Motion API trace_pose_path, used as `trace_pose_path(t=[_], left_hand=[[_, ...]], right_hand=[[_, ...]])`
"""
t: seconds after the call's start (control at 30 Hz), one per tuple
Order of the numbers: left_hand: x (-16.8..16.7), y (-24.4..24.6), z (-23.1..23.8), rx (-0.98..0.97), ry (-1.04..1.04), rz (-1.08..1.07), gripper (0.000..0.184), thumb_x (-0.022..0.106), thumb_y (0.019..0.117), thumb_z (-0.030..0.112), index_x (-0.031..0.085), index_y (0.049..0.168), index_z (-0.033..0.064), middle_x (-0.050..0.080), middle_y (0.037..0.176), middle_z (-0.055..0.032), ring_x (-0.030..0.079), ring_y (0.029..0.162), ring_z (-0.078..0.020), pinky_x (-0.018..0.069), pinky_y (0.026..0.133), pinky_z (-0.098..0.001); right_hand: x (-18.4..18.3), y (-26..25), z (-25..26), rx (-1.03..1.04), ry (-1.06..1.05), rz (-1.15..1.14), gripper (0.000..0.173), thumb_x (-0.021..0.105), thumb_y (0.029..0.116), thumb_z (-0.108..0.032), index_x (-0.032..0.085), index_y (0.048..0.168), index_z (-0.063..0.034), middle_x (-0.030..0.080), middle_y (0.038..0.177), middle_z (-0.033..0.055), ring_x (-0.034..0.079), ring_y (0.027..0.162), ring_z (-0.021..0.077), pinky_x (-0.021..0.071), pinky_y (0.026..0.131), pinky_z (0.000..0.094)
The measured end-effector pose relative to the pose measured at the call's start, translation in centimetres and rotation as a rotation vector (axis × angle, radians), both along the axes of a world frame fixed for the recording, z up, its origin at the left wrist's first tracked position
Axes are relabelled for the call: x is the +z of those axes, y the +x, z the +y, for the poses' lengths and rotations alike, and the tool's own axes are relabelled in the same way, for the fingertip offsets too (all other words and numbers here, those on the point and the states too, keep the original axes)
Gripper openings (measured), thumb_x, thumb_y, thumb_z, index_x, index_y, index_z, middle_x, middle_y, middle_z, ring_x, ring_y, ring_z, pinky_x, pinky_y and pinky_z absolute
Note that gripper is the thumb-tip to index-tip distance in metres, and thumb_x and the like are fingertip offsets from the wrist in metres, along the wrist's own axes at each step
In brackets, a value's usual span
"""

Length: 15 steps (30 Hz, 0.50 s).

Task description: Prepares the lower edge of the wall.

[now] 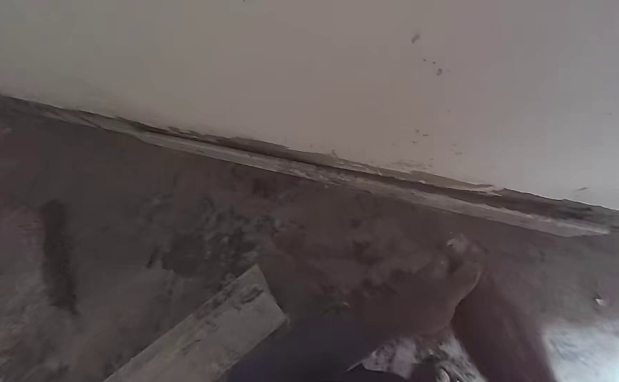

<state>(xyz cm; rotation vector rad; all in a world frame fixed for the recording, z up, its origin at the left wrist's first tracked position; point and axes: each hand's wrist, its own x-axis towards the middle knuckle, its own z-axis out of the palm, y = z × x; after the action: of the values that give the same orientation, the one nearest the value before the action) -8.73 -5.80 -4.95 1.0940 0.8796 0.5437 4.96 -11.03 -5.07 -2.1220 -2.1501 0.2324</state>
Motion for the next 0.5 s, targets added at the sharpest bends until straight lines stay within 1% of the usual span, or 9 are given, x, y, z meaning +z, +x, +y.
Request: trace_pose_path(t=[0.07, 0.13, 0.17, 0.27, 0.33, 0.37, 0.4, 0.43, 0.5], left_hand=[[-0.4, -1.9, -1.2, 0.195, -0.037, 0.112, 0.047, 0.04, 0.1108, 0.035, 0.052, 0.141, 0.0003, 0.064, 0.129, -0.0148, 0.063, 0.117, -0.0149, 0.0508, 0.104, -0.0361], [-1.1, -5.0, -2.0, 0.294, -0.011, 0.31, 0.047, 0.041, 0.1104, 0.037, 0.054, 0.141, 0.0039, 0.066, 0.127, -0.0116, 0.064, 0.114, -0.0129, 0.0526, 0.103, -0.0351], [-1.7, -6.7, -2.1, 0.341, 0.037, 0.423, 0.047, 0.042, 0.1098, 0.039, 0.056, 0.141, 0.0068, 0.068, 0.124, -0.0097, 0.066, 0.111, -0.0125, 0.0545, 0.1, -0.0352], [-2.8, -13.1, -0.8, 0.465, 0.268, 0.485, 0.037, 0.048, 0.109, 0.032, 0.061, 0.134, 0.0064, 0.071, 0.109, -0.0086, 0.069, 0.094, -0.0127, 0.0593, 0.087, -0.0311], [-3.3, -17.7, 0.3, 0.396, 0.626, 0.494, 0.035, 0.044, 0.1083, 0.016, 0.057, 0.132, -0.0066, 0.07, 0.112, -0.0152, 0.069, 0.096, -0.0123, 0.0561, 0.083, -0.0212], [-1.5, -18.4, 1.1, 0.426, 0.768, 0.682, 0.033, 0.047, 0.1048, 0.012, 0.062, 0.124, -0.0097, 0.072, 0.104, -0.0149, 0.069, 0.089, -0.0101, 0.0542, 0.077, -0.0179], [5.8, -17.3, 2.9, 0.378, 0.331, 0.955, 0.029, 0.048, 0.1076, 0.014, 0.062, 0.13, 0.0022, 0.071, 0.111, -0.0084, 0.066, 0.095, -0.011, 0.0526, 0.086, -0.0265], [9.6, -19.0, 5.9, 0.275, 0.223, 0.986, 0.027, 0.047, 0.1097, 0.02, 0.059, 0.127, 0.0029, 0.066, 0.102, -0.0101, 0.062, 0.085, -0.0153, 0.0531, 0.077, -0.033], [11.7, -22.1, 10.1, 0.239, 0.279, 0.984, 0.03, 0.046, 0.1102, 0.03, 0.058, 0.115, 0.0025, 0.059, 0.08, -0.011, 0.055, 0.061, -0.0182, 0.048, 0.054, -0.0348]], right_hand=[[-1.0, -3.3, -1.1, 0.118, -0.04, 0.142, 0.052, 0.064, 0.0907, -0.023, 0.058, 0.132, 0.0089, 0.065, 0.12, 0.0302, 0.072, 0.093, 0.042, 0.0606, 0.071, 0.0555], [-0.3, -5.5, -0.9, 0.212, -0.153, 0.24, 0.061, 0.055, 0.0995, -0.031, 0.045, 0.147, 0.0057, 0.065, 0.125, 0.0241, 0.073, 0.097, 0.0357, 0.0616, 0.076, 0.0522], [0.2, -6.0, -0.8, 0.267, -0.153, 0.257, 0.063, 0.052, 0.1016, -0.036, 0.045, 0.149, 0.0043, 0.069, 0.12, 0.0204, 0.074, 0.091, 0.0329, 0.0624, 0.071, 0.0507], [1.1, -5.2, -0.8, 0.267, -0.155, 0.207, 0.06, 0.049, 0.1018, -0.048, 0.057, 0.142, -0.0046, 0.072, 0.114, 0.0182, 0.073, 0.092, 0.0363, 0.06, 0.071, 0.0565], [0.8, -3.8, -0.6, 0.219, 0.019, 0.112, 0.049, 0.052, 0.0999, -0.044, 0.069, 0.123, -0.0041, 0.072, 0.107, 0.0209, 0.074, 0.085, 0.0381, 0.0592, 0.062, 0.0547], [0.8, -3.2, -0.7, 0.168, 0.035, 0.092, 0.051, 0.051, 0.1006, -0.043, 0.068, 0.124, -0.001, 0.072, 0.108, 0.0225, 0.074, 0.084, 0.039, 0.0592, 0.063, 0.055], [0.9, -2.6, -0.8, 0.128, 0.038, 0.095, 0.053, 0.053, 0.1, -0.043, 0.067, 0.125, 0.0021, 0.071, 0.108, 0.0242, 0.074, 0.083, 0.0402, 0.059, 0.063, 0.0558], [1.0, -2.3, -0.8, 0.093, 0.011, 0.11, 0.056, 0.054, 0.0993, -0.041, 0.064, 0.13, 0.0042, 0.071, 0.109, 0.0254, 0.073, 0.083, 0.0414, 0.059, 0.065, 0.0572], [1.2, -1.8, -0.9, 0.046, -0.058, 0.154, 0.058, 0.058, 0.098, -0.037, 0.058, 0.139, 0.0042, 0.071, 0.112, 0.0257, 0.073, 0.084, 0.0425, 0.0586, 0.068, 0.0592]])
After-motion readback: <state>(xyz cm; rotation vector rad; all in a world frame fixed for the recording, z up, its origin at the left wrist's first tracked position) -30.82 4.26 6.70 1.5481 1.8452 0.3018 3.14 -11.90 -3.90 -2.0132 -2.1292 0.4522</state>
